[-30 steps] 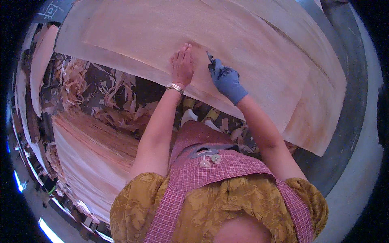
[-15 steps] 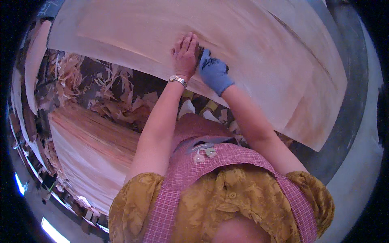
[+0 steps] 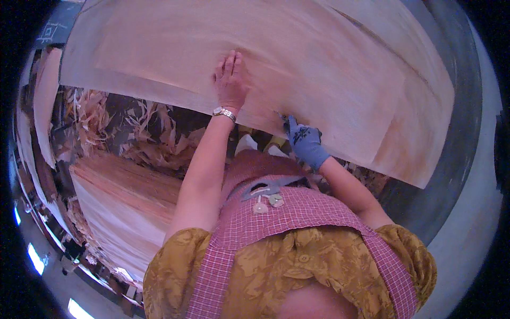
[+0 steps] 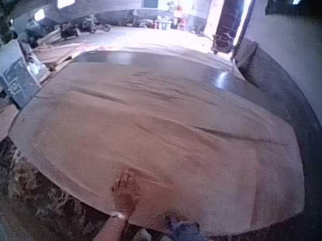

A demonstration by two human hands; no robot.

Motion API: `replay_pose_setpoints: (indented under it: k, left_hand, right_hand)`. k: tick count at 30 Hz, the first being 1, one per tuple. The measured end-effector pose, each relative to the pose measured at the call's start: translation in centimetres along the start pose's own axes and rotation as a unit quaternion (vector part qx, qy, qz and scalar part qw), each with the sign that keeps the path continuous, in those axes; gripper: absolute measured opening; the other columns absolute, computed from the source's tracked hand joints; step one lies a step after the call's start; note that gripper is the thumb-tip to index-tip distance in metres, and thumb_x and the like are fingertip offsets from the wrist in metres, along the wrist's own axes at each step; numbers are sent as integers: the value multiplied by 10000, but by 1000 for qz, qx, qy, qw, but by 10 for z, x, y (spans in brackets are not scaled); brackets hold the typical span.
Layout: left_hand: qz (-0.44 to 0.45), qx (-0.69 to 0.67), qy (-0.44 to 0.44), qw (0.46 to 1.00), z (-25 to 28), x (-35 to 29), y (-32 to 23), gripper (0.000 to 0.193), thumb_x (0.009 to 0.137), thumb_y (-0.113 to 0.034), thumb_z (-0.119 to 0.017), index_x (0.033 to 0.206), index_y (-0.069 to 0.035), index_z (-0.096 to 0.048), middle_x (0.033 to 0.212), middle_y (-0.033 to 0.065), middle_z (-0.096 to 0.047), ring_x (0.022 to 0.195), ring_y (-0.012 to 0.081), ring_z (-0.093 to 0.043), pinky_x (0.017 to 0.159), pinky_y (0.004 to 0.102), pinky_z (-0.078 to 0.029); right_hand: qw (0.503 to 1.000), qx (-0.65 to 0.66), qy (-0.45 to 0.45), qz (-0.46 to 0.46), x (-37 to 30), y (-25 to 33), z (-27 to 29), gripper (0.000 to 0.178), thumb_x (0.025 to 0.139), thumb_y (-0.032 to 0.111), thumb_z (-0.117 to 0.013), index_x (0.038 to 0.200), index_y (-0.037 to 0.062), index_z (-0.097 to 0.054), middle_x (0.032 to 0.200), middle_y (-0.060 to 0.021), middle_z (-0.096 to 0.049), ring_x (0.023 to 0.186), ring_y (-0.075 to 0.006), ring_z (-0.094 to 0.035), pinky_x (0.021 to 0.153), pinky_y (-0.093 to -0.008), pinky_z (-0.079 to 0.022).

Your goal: The person cuts a curved shape into a sheet of wood veneer using a small blade, removes the excess material, and then stacks the sheet with others.

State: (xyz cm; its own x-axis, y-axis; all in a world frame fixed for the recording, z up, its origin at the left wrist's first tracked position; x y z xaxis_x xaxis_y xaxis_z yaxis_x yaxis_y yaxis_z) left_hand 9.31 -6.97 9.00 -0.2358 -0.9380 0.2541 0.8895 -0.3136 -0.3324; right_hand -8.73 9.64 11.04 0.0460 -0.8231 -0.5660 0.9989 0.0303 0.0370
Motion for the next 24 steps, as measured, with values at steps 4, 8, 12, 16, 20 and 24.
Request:
replay_pose_setpoints:
  k: [4,8,12,16,20,24]
  left_hand:
    - [8,33,-2,999,-5,-5,-44,552,801,-160,-566,1348,-159,-490,1411,18,-453,1263,252,-430,1016,462,-334]
    - [-24,15,6,1000,-28,-28,-66,547,829,-207,-552,1369,-167,-472,1389,28,-466,1238,259,-441,1023,481,-314]
    - [-34,52,-24,998,-39,-23,-62,543,863,-277,-546,1391,-187,-455,1382,23,-469,1233,248,-443,1013,469,-315]
    - [-35,86,-2,996,-48,-28,-49,513,899,-258,-504,1407,-229,-438,1420,8,-449,1272,238,-421,1025,459,-305]
    - [-21,98,-15,995,-37,-28,-57,528,887,-242,-523,1408,-258,-440,1416,-25,-453,1268,207,-425,1028,448,-307]
    - [-38,81,-40,995,-55,-37,-47,535,875,-217,-520,1403,-254,-449,1415,-20,-456,1264,213,-426,1023,448,-306]
  right_hand:
    - [999,26,-19,-1,0,-7,-4,270,934,225,-473,1161,77,-464,761,-137,-691,677,-302,-695,583,-453,-527]
    - [999,-23,-14,34,-13,-33,-4,298,908,214,-505,1178,92,-473,769,-111,-686,686,-290,-686,612,-426,-517]
    - [998,23,-17,59,-53,-102,-14,384,851,239,-580,1194,106,-472,795,-108,-676,716,-296,-669,655,-439,-493]
    - [996,-25,-5,81,-92,-178,-43,440,802,246,-622,1200,118,-484,813,-118,-656,758,-304,-643,679,-453,-469]
    - [993,11,-22,119,-127,-255,-42,363,803,218,-595,1152,133,-541,793,-109,-637,740,-313,-623,647,-444,-459]
    - [988,-33,-89,124,-153,-355,-71,173,868,150,-492,1001,155,-603,776,-91,-617,694,-309,-603,629,-451,-455]
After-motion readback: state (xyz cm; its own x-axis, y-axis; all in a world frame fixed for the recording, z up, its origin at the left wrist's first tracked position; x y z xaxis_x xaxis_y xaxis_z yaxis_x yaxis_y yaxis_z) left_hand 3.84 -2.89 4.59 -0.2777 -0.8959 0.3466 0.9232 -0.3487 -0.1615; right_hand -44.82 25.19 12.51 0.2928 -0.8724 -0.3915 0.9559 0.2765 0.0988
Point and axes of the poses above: each hand's wrist, its own x-axis towards the middle knuckle, its own z-axis out of the back of the hand, y = z × x, the point moved 2 cm from there along x, towards the middle knuckle
